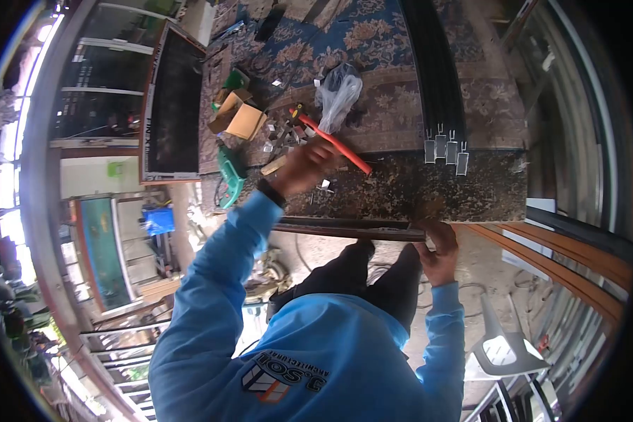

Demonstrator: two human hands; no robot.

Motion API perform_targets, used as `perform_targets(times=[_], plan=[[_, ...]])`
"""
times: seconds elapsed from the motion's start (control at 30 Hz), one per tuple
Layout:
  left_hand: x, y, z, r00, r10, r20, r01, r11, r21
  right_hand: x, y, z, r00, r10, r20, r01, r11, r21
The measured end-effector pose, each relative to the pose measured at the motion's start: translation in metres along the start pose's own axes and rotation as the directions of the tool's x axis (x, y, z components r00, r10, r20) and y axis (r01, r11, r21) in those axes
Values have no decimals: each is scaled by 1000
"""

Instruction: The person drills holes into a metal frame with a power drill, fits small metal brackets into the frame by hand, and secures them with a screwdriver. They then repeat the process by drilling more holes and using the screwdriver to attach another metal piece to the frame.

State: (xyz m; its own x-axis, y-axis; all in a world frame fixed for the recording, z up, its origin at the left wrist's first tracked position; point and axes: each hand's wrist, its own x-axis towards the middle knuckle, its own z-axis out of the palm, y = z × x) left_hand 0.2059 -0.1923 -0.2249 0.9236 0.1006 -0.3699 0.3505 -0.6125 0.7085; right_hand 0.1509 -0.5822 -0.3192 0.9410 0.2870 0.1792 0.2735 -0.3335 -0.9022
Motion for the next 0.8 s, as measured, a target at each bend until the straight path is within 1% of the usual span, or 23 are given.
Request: perform_targets(times=[0.03,0.07,0.13,0.17,0.2,0.23,0.27,0.3,0.37,0.4,0.43,0.47,0.5,0.53,0.6,0.63,0.67,0.7,0.73,0.77,0.8], plan=[[17,-43,-27,970,67,-235,-61,998,32,-2,-1,-2,999,-8,32,8,1000,-14],[46,-103,-50,940,97,-327,-26,976,215,-2,-9,-4,999,28,21,-26,996,-81],[74,-140,-79,850,337,-405,-100,857,505,-6,-30,-6,994,112,-16,-113,970,-213],[82,-137,-85,887,294,-357,-76,854,515,-11,-38,-9,987,159,-10,-156,953,-260],[91,-135,-87,920,251,-300,-59,847,528,-14,-47,-13,986,164,-33,-166,938,-305],[109,-166,-79,905,341,-254,-109,763,637,-17,-55,-17,984,164,-69,-178,932,-316],[118,-168,-86,980,131,-153,-28,840,542,-24,-63,-24,979,173,-104,-198,922,-333],[111,-156,-92,971,237,-31,-144,681,718,-28,-72,-29,971,187,-148,-228,912,-341],[93,-133,-113,969,247,-30,-194,826,530,-33,-102,-43,939,195,-284,-295,881,-371],[103,-153,-124,991,83,-102,-77,995,63,-31,-110,-50,918,177,-356,-310,879,-362],[123,-204,-133,781,585,-218,-386,727,568,-30,-117,-60,899,160,-407,-314,884,-347],[79,-146,-155,727,618,-300,-382,727,571,-29,-129,-68,881,145,-449,-313,892,-325],[49,-104,-173,728,598,-336,-362,751,552,-22,-146,-72,858,130,-497,-301,911,-281],[24,-70,-190,728,574,-376,-331,774,540,-14,-154,-75,872,98,-479,-255,927,-274],[-22,0,-207,766,517,-383,-350,834,426,3,-164,-77,898,36,-438,-155,958,-241],[-49,46,-203,711,586,-390,-460,806,373,15,-172,-74,937,15,-349,-96,972,-216],[-71,90,-187,646,647,-405,-561,762,323,30,-177,-70,971,-46,-236,-9,974,-226],[-84,120,-165,632,668,-392,-634,737,234,45,-190,-62,994,-61,-95,44,985,-164],[-95,146,-144,616,690,-380,-697,703,146,61,-201,-52,989,-147,6,147,984,-100],[-99,164,-123,569,749,-341,-745,644,173,73,-206,-44,966,-240,100,243,970,-25],[-101,178,-99,519,803,-293,-790,581,194,79,-205,-43,946,-256,200,267,963,-29]])
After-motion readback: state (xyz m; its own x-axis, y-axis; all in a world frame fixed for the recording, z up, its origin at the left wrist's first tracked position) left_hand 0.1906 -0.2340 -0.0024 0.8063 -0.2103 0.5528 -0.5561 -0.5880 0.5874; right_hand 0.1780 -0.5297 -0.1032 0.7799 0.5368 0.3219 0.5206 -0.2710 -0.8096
